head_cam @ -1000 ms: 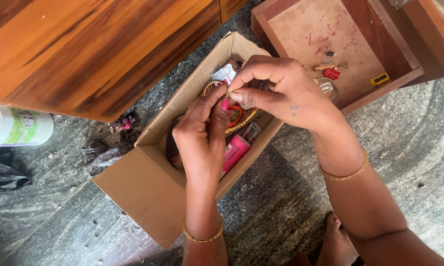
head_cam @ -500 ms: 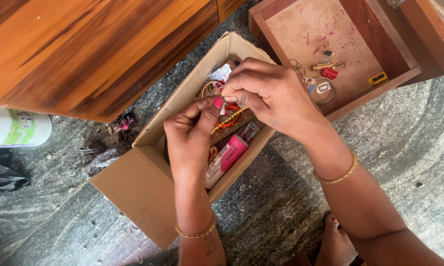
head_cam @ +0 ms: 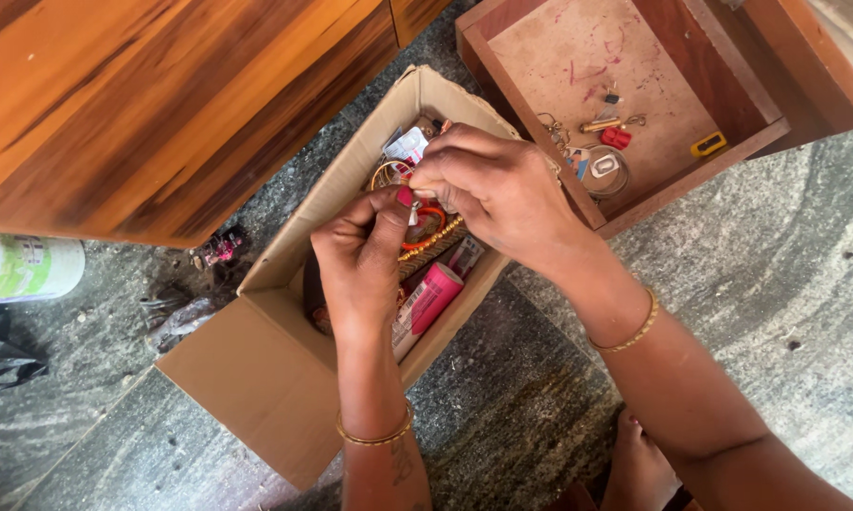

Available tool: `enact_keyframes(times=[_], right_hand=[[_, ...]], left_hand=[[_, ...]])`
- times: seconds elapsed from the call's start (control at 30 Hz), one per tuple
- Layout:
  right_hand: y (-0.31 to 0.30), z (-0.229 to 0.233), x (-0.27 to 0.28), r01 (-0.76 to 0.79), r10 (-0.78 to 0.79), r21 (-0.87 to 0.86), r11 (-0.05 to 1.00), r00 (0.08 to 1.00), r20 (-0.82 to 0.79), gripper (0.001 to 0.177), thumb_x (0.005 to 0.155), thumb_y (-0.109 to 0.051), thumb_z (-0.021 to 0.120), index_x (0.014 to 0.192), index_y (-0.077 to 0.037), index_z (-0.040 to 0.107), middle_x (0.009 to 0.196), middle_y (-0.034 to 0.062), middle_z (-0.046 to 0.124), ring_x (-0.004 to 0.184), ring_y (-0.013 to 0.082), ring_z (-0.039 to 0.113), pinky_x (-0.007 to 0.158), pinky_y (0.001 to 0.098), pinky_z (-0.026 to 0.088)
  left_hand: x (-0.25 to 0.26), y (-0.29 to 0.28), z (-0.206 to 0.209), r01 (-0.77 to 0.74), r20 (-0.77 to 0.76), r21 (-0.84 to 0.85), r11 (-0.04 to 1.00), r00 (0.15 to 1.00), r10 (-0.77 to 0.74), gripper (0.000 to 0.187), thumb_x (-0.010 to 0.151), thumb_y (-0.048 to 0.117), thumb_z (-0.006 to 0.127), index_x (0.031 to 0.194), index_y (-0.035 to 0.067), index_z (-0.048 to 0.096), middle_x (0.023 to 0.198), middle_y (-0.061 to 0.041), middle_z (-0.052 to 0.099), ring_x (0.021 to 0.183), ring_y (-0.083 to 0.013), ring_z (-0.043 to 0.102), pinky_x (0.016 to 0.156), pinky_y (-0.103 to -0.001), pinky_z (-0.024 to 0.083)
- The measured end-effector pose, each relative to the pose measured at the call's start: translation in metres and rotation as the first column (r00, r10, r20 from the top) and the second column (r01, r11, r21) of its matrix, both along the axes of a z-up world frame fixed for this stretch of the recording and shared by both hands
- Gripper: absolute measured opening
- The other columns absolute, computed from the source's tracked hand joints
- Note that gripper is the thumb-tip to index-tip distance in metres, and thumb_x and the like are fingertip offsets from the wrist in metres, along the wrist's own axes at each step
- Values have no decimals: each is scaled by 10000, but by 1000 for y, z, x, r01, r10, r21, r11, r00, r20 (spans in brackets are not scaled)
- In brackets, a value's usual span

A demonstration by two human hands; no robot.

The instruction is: The person sorts through jewelry and small items in a cardboard box and then wipes the wooden exterior of a drawer with a cloth.

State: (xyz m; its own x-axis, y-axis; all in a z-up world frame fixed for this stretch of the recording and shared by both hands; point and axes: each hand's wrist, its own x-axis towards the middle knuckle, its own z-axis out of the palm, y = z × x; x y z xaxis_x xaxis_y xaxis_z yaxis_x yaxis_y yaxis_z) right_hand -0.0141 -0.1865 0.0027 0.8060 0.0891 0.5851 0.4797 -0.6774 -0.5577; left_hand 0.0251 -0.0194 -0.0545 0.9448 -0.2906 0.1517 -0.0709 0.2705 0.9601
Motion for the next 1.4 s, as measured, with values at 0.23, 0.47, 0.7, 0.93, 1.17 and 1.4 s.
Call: enact_keyframes(times=[0.23, 0.47, 0.7, 0.93, 1.17, 1.4], right_hand=[[-22, -23, 11, 51, -45, 28, 998, 981, -187, 168, 865, 80, 733, 1001, -15, 709, 975, 94, 709, 838, 207, 755, 718, 319, 618], [-96, -50, 18, 252, -260, -66, 965, 937, -233, 145, 846, 28, 776, 970, -43, 753, 935, 101, 748, 842, 225, 753, 750, 318, 606], [-184, -114, 20, 452, -501, -244, 858, 841, -203, 160, 798, 4, 813, 941, -55, 771, 968, 155, 745, 889, 314, 729, 814, 393, 588], [-208, -196, 32, 433, -557, -429, 793, 800, -224, 420, 721, -61, 805, 1133, -52, 729, 1152, 157, 697, 1025, 358, 669, 850, 421, 559], [-205, -234, 37, 498, -637, -444, 745, 729, -251, 158, 884, -95, 693, 1028, -61, 749, 1054, 168, 678, 954, 368, 694, 815, 431, 579], [-206, -225, 39, 458, -552, -314, 832, 743, -379, 75, 817, -114, 737, 828, -45, 764, 878, 204, 715, 820, 384, 706, 738, 444, 578]], left_hand=[[12, -24, -38, -91, 158, 348, 933, 987, 37, 149, 1018, 66, 665, 1112, -18, 743, 854, -67, 691, 774, -94, 595, 688, -260, 499], [8, -39, -44, -71, 426, 470, 880, 891, -156, 364, 962, 37, 655, 1323, 1, 636, 1332, -207, 656, 1264, -316, 621, 1061, -416, 484], [-21, -86, -30, 85, 407, 439, 894, 869, -283, 337, 1018, 82, 655, 1348, 25, 618, 1401, -185, 640, 1338, -337, 605, 1145, -448, 459], [-39, -107, -44, 172, 347, 466, 868, 867, -358, 360, 994, 93, 661, 1348, 42, 622, 1388, -181, 617, 1314, -366, 597, 1093, -446, 483], [-30, -105, -50, 183, 307, 434, 882, 890, -336, 374, 982, 85, 651, 1352, 43, 611, 1393, -174, 628, 1290, -347, 638, 1070, -428, 521], [-25, -100, -44, 210, 257, 399, 893, 909, -328, 356, 990, 86, 645, 1339, 24, 615, 1384, -180, 633, 1314, -335, 623, 1098, -418, 485]])
